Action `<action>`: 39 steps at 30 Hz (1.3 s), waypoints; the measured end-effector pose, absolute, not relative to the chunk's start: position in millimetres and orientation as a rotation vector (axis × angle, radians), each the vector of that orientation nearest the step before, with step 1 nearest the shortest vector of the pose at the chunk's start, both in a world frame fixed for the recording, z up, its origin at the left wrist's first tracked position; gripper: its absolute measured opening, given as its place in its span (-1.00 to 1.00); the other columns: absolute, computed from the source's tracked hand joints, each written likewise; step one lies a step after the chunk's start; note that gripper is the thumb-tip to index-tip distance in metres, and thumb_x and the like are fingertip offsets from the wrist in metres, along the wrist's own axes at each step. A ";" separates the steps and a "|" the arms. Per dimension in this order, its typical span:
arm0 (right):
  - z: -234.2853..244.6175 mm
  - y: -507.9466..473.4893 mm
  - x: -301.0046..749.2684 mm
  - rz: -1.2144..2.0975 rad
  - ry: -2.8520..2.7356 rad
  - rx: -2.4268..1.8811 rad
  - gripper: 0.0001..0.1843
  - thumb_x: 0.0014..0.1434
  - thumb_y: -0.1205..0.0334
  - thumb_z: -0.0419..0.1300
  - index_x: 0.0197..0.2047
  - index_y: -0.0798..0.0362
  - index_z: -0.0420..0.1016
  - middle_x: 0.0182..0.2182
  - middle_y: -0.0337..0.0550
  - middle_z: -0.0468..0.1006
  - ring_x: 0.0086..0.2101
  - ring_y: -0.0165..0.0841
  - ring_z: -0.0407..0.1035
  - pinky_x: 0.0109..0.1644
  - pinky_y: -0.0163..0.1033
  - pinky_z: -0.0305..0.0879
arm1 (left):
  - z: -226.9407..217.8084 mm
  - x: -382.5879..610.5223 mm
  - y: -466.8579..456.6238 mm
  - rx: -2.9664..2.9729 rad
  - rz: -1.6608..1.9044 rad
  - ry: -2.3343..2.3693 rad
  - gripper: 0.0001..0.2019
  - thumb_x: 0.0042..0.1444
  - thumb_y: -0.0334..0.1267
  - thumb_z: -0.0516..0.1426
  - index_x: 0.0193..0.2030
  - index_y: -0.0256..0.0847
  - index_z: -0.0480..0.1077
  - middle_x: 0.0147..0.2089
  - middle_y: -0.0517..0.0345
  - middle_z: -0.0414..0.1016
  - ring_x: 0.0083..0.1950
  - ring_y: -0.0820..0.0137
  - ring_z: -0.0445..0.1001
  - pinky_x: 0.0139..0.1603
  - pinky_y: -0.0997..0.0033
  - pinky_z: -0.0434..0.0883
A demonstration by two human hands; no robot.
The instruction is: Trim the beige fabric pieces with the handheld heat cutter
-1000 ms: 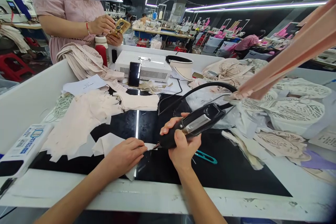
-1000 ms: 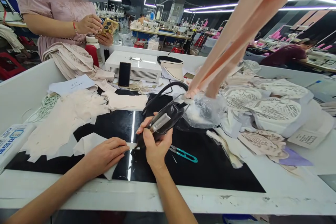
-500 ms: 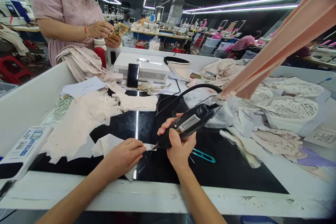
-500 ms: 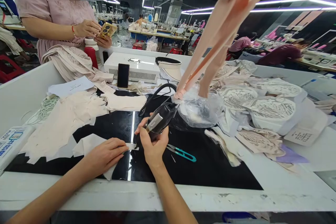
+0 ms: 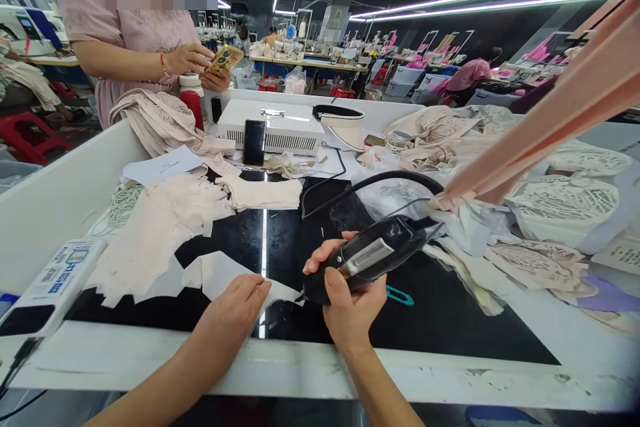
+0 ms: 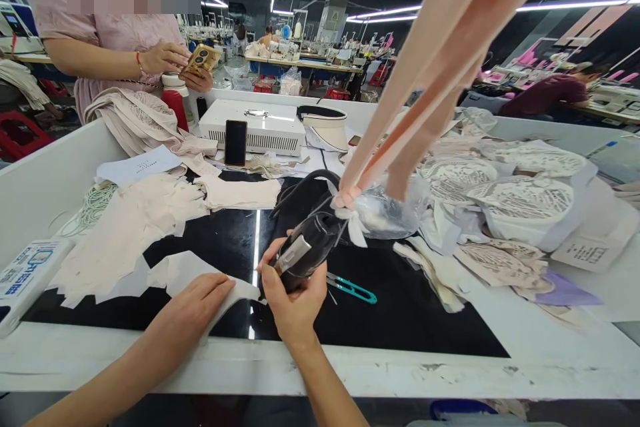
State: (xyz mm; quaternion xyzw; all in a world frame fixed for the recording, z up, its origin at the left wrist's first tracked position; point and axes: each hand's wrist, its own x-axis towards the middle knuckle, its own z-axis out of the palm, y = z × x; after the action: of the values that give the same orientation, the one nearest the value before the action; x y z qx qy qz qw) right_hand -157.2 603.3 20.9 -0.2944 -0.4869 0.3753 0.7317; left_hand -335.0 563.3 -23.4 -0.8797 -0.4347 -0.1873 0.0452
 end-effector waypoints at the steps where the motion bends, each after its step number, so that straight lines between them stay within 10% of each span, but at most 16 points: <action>1: 20.4 601.5 -157.3 0.829 -1.070 -0.644 -0.59 0.15 0.19 0.37 0.03 -0.11 0.37 -0.36 -0.31 0.51 -0.47 -0.42 0.44 -0.42 -0.28 0.43 | -26.7 -334.9 563.6 -2.697 -0.568 -1.336 -0.53 0.13 -0.70 -0.13 0.14 -0.32 0.24 0.01 -0.08 0.53 0.01 0.27 0.56 0.06 0.27 0.57; 12: 20.1 593.6 -159.2 0.867 -1.059 -0.631 -0.58 0.16 0.18 0.37 0.05 -0.10 0.37 -0.34 -0.28 0.50 -0.46 -0.41 0.43 -0.42 -0.26 0.44 | -40.5 -325.2 565.1 -2.595 -0.469 -1.268 -0.73 0.39 -0.30 0.02 0.15 -0.34 0.34 0.03 -0.16 0.55 0.01 0.13 0.58 -0.04 0.21 0.60; 19: 19.1 593.1 -158.7 0.871 -1.080 -0.640 -0.58 0.15 0.17 0.36 0.05 -0.10 0.36 -0.35 -0.27 0.50 -0.47 -0.39 0.43 -0.41 -0.23 0.43 | -45.2 -320.1 557.3 -2.586 -0.459 -1.256 -0.44 0.20 0.11 0.21 0.20 -0.23 0.36 0.13 -0.33 0.51 0.09 -0.02 0.56 0.02 0.03 0.57; 39: 17.7 627.0 -180.2 0.902 -1.085 -0.590 -0.66 0.21 0.23 0.30 0.02 -0.10 0.33 -0.36 -0.35 0.50 -0.49 -0.45 0.40 -0.37 -0.27 0.41 | -62.3 -320.1 554.1 -2.663 -0.499 -1.301 -0.31 0.17 0.09 0.25 0.33 -0.25 0.26 0.28 -0.45 0.36 0.26 -0.14 0.42 0.15 -0.17 0.49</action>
State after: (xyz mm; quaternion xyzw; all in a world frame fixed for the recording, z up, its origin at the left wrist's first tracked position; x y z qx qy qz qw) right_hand -180.2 627.0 17.7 -0.2670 -0.4912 0.4083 0.7216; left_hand -320.1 554.1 -62.3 -0.8840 -0.4318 -0.1658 0.0680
